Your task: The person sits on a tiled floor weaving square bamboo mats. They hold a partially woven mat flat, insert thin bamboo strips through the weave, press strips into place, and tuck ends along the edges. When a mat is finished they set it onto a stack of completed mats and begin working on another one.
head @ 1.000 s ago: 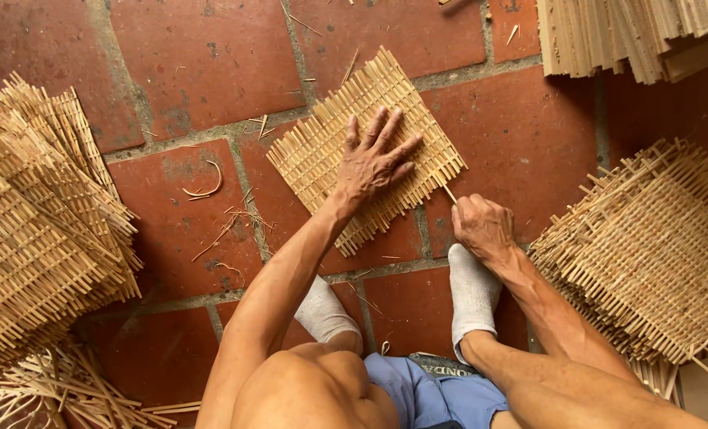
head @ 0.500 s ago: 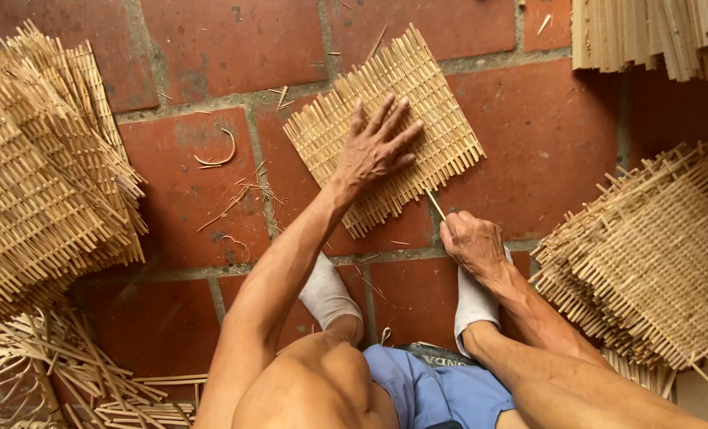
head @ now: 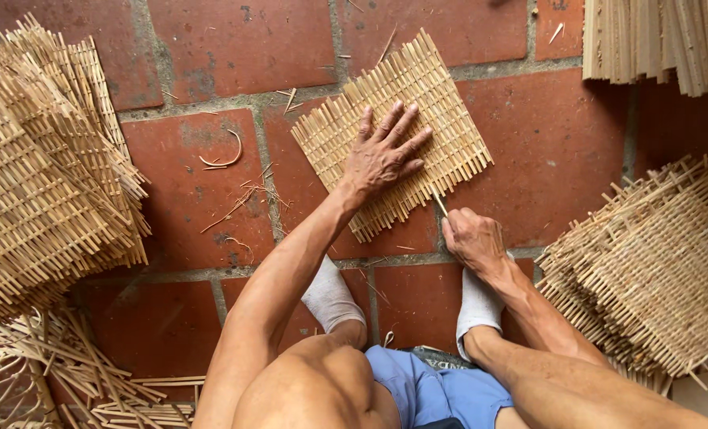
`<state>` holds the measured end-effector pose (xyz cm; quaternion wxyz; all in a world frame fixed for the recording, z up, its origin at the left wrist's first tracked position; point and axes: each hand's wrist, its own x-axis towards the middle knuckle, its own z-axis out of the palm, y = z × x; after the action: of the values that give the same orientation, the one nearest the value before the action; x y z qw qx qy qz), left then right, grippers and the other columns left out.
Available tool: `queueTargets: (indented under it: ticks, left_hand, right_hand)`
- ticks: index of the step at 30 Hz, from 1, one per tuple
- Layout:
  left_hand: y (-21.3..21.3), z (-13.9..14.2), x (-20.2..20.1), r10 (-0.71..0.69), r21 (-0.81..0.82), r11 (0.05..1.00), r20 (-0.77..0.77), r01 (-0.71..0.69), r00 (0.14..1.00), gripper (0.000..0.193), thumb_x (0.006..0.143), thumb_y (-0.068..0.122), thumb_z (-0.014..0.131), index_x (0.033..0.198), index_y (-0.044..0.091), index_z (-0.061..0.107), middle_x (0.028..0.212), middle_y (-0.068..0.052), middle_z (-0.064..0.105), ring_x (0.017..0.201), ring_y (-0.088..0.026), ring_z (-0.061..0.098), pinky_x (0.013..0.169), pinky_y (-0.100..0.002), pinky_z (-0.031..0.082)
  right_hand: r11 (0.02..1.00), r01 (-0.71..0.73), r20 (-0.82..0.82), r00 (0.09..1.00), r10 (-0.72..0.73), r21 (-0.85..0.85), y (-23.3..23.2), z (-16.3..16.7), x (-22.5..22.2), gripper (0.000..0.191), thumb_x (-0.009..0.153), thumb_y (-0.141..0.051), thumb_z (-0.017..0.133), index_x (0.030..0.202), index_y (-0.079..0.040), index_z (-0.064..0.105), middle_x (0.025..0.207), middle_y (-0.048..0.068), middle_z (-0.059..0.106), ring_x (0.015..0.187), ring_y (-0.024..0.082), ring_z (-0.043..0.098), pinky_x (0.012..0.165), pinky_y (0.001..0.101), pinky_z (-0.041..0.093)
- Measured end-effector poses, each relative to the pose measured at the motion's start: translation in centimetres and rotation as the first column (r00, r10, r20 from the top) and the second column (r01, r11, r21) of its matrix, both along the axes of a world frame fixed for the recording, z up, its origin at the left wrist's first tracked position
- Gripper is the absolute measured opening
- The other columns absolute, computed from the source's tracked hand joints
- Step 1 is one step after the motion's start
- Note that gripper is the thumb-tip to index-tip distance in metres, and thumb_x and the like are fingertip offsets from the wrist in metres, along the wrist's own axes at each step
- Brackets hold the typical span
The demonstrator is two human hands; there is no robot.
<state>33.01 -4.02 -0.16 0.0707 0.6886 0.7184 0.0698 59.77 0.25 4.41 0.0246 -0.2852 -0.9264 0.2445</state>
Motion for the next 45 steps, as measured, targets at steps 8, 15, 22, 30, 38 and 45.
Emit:
queueTargets:
  ticks: [8, 15, 22, 30, 38, 45]
  left_hand:
    - [0.4, 0.1, -0.8, -0.001, 0.077, 0.997, 0.020, 0.000, 1.000, 0.064, 0.104, 0.066, 0.042, 0.161, 0.038, 0.035, 0.173, -0.004, 0.021, 0.160, -0.025, 0.013, 0.127, -0.059, -0.003]
    - [-2.1, 0.2, -2.4, 0.020, 0.042, 0.999, -0.032, -0.019, 0.999, 0.067, 0.105, 0.068, 0.036, 0.164, 0.037, 0.032, 0.174, -0.004, 0.017, 0.160, -0.025, 0.009, 0.128, -0.057, -0.004]
    - [-2.4, -0.2, -2.1, 0.029, -0.022, 0.999, 0.028, -0.028, 0.999, 0.068, 0.103, 0.072, 0.025, 0.163, 0.041, 0.027, 0.174, -0.003, 0.013, 0.160, -0.025, 0.006, 0.126, -0.055, -0.009]
    - [-2.2, -1.5, -2.5, 0.028, 0.008, 1.000, 0.046, -0.028, 0.999, 0.070, 0.102, 0.072, 0.035, 0.163, 0.039, 0.029, 0.174, -0.003, 0.014, 0.160, -0.026, 0.007, 0.127, -0.056, -0.007]
    - [-3.3, -1.9, -3.5, 0.051, 0.064, 0.997, 0.027, -0.053, 0.998, 0.085, 0.098, 0.074, 0.047, 0.166, 0.026, 0.029, 0.173, -0.005, 0.015, 0.160, -0.026, 0.010, 0.128, -0.059, -0.002]
    - [-3.5, -1.6, -3.5, 0.094, 0.049, 0.994, 0.021, -0.095, 0.995, 0.077, 0.102, 0.074, 0.036, 0.166, 0.030, 0.031, 0.174, -0.003, 0.017, 0.160, -0.024, 0.011, 0.128, -0.058, -0.002]
  right_hand:
    - [0.999, -0.024, 0.072, 0.997, 0.021, 0.044, 0.2, 2.5, -0.1, 0.025, 0.094, -0.021, 0.068, 0.076, -0.006, 0.059, 0.070, 0.015, 0.064, 0.061, 0.038, 0.066, 0.055, 0.0494, 0.054]
    - [0.994, -0.105, -0.040, 0.994, 0.103, -0.044, -2.1, 1.7, -0.6, 0.025, 0.094, -0.019, 0.067, 0.075, -0.006, 0.058, 0.067, 0.016, 0.061, 0.056, 0.036, 0.064, 0.053, 0.0474, 0.053]
    - [0.995, -0.096, -0.042, 0.995, 0.094, -0.035, -2.5, 0.6, -2.3, 0.024, 0.095, -0.018, 0.065, 0.076, -0.004, 0.058, 0.069, 0.018, 0.062, 0.058, 0.038, 0.064, 0.054, 0.0482, 0.053]
    - [0.991, -0.115, -0.022, 0.993, 0.114, -0.070, -2.6, 2.5, -2.4, 0.022, 0.093, -0.015, 0.066, 0.076, -0.004, 0.057, 0.068, 0.017, 0.062, 0.058, 0.037, 0.064, 0.053, 0.0477, 0.053]
    - [0.960, -0.257, -0.085, 0.965, 0.248, -0.112, -5.3, 1.7, -2.7, 0.024, 0.090, -0.015, 0.069, 0.072, -0.004, 0.057, 0.065, 0.016, 0.060, 0.056, 0.036, 0.063, 0.052, 0.0463, 0.053]
    - [0.956, -0.244, -0.009, 0.969, 0.246, -0.163, -5.3, 0.5, -4.3, 0.027, 0.092, -0.017, 0.068, 0.073, -0.004, 0.056, 0.065, 0.016, 0.061, 0.055, 0.036, 0.063, 0.052, 0.0469, 0.053]
